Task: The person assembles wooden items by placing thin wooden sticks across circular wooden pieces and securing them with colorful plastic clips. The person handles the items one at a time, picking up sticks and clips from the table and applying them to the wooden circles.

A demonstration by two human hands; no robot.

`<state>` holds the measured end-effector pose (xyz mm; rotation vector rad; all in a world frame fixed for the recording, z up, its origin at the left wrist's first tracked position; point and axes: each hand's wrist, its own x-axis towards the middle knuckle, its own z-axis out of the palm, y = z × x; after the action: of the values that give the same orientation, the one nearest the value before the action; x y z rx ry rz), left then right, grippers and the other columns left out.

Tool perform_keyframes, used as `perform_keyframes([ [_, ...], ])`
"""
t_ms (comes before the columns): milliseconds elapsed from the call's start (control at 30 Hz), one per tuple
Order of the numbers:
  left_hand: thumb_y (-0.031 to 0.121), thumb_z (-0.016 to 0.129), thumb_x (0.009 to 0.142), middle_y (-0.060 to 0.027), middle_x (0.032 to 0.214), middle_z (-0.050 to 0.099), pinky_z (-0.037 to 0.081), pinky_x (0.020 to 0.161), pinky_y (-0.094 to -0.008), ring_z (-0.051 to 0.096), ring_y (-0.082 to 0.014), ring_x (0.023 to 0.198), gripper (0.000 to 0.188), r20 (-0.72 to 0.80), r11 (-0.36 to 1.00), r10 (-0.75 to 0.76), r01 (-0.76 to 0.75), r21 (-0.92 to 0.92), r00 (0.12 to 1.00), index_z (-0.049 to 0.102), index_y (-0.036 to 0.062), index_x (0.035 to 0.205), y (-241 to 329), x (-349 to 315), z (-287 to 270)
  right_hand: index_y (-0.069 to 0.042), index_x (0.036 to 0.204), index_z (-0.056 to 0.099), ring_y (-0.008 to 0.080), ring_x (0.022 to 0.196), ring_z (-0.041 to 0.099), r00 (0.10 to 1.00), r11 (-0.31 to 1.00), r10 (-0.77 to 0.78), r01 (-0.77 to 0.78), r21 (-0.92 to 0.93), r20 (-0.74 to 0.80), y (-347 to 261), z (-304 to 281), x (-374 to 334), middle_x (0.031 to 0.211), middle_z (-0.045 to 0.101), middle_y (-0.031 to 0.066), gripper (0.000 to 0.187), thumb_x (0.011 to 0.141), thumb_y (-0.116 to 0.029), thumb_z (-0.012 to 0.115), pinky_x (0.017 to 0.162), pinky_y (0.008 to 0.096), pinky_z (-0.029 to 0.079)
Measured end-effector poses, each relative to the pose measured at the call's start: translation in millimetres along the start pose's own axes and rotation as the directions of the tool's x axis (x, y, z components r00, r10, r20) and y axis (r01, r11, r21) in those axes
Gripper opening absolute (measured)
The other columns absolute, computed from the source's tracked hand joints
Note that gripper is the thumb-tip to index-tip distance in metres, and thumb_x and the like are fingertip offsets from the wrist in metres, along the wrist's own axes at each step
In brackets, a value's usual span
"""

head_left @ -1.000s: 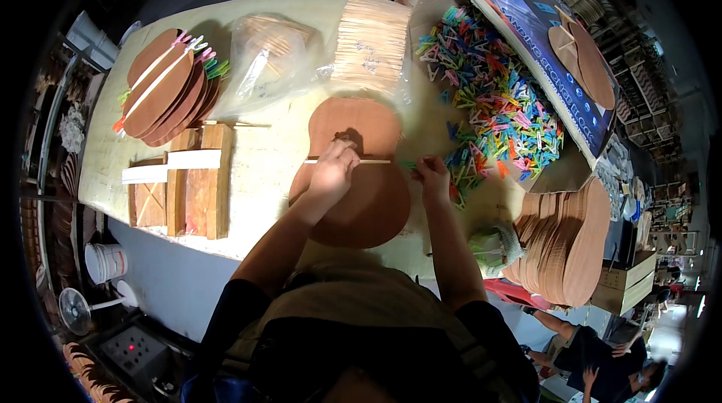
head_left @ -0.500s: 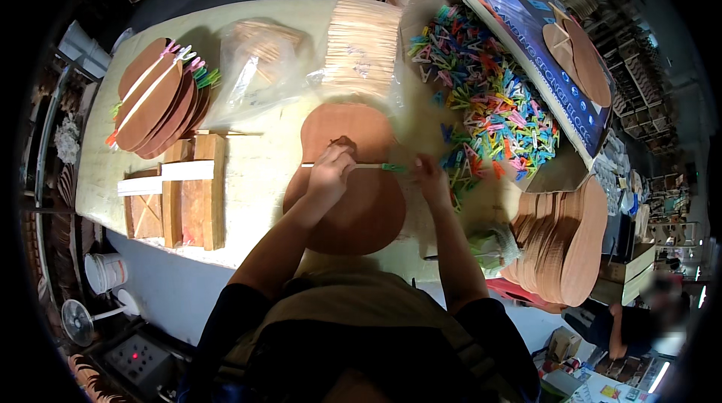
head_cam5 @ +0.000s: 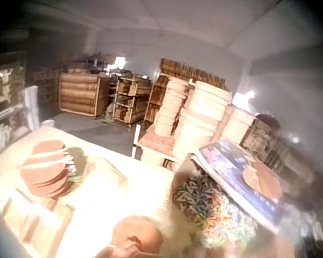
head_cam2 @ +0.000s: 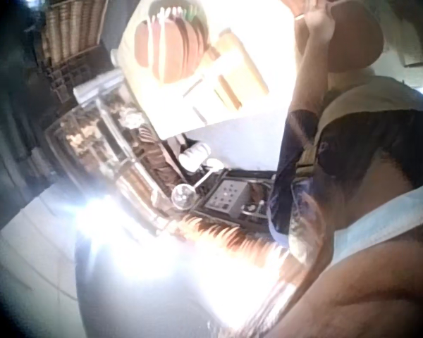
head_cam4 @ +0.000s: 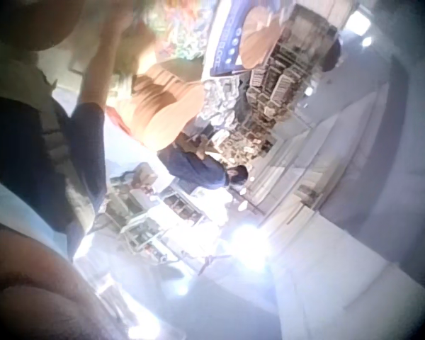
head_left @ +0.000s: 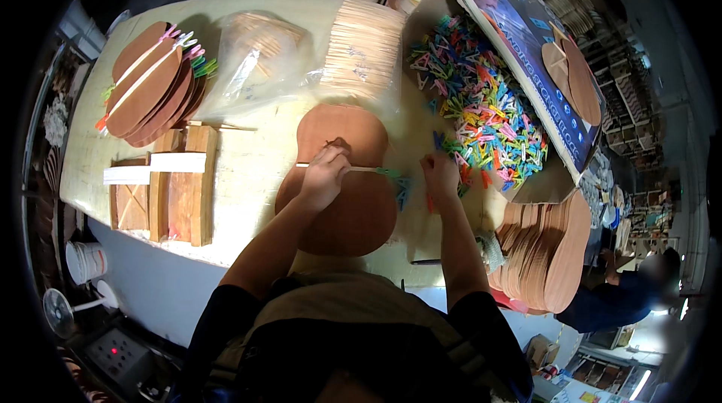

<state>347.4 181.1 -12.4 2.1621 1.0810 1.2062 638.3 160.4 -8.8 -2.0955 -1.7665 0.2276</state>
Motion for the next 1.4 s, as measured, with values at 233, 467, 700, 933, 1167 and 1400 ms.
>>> perform_keyframes([
  [233,0.001,0.061,0.072,-0.0109,0.093,0.056,0.043,0.087,-0.0396,0.054,-0.0316,0.092,0.007,0.013,1.0,0.014,-0.014,0.001,1.0,0.054,0.0032,0.075,-4.1,0.5,0.5,-0.002,0.074,0.062,0.0322,0.061,0.06,0.993,0.971,0.025,-0.053,0.233,0.118,-60.9,-31.3,26.0,0.068,0.061,0.0143,0.014,0.074,-0.015,0.065,0.054,0.0392,0.047],
  [467,-0.001,0.057,0.069,-0.0112,0.091,0.055,0.043,0.083,-0.039,0.053,-0.0313,0.091,0.008,0.009,1.0,0.028,-0.028,0.002,1.0,0.051,0.0033,0.073,-4.4,-1.2,0.5,0.002,0.076,0.061,0.0138,0.047,0.054,0.905,0.925,-0.088,-0.081,0.371,0.417,-137.7,-12.8,58.8,0.06,0.058,0.0062,0.027,0.081,-0.024,0.062,0.046,0.0291,0.042],
  [700,0.001,0.062,0.071,-0.0098,0.094,0.058,0.044,0.086,-0.0381,0.056,-0.0296,0.093,0.009,-0.038,0.998,0.058,-0.06,-0.029,0.998,0.054,0.0042,0.074,-5.3,0.0,-2.7,0.0,0.097,0.06,0.0197,0.057,0.057,0.994,0.893,-0.1,0.067,0.446,0.05,-182.7,-6.1,81.5,0.07,0.061,0.0121,0.032,0.078,-0.025,0.065,0.053,0.0322,0.046],
  [933,0.003,0.06,0.073,-0.0109,0.1,0.057,0.041,0.089,-0.0386,0.053,-0.0297,0.1,0.008,0.049,0.998,-0.029,0.032,-0.059,0.998,0.057,0.0051,0.08,-4.2,-1.4,-5.4,0.001,0.094,0.06,0.032,0.081,0.059,0.872,0.868,-0.489,0.483,0.116,0.024,-189.6,40.2,54.3,0.084,0.06,0.0193,0.031,0.071,-0.018,0.069,0.075,0.0377,0.047],
  [1167,0.002,0.051,0.079,-0.0108,0.1,0.056,0.042,0.087,-0.035,0.052,-0.0267,0.098,0.014,0.048,0.981,-0.106,0.113,-0.157,0.993,0.059,0.0026,0.091,0.2,-1.6,-4.0,0.0,0.088,0.067,0.0149,0.056,0.053,0.767,0.737,-0.353,-0.125,0.664,0.536,-235.1,65.7,72.0,0.069,0.061,0.0092,0.017,0.077,-0.013,0.068,0.051,0.0285,0.044],
  [1400,0.001,0.052,0.08,-0.008,0.098,0.056,0.044,0.082,-0.0335,0.054,-0.0229,0.094,0.009,0.087,0.886,-0.262,0.275,-0.374,0.961,0.059,0.0037,0.086,1.2,-0.7,-10.3,0.001,0.091,0.066,0.0049,0.053,0.044,0.312,0.899,-0.302,-0.221,0.378,0.901,-276.2,87.2,61.0,0.064,0.054,0.0001,0.016,0.08,-0.01,0.067,0.042,0.0196,0.03],
])
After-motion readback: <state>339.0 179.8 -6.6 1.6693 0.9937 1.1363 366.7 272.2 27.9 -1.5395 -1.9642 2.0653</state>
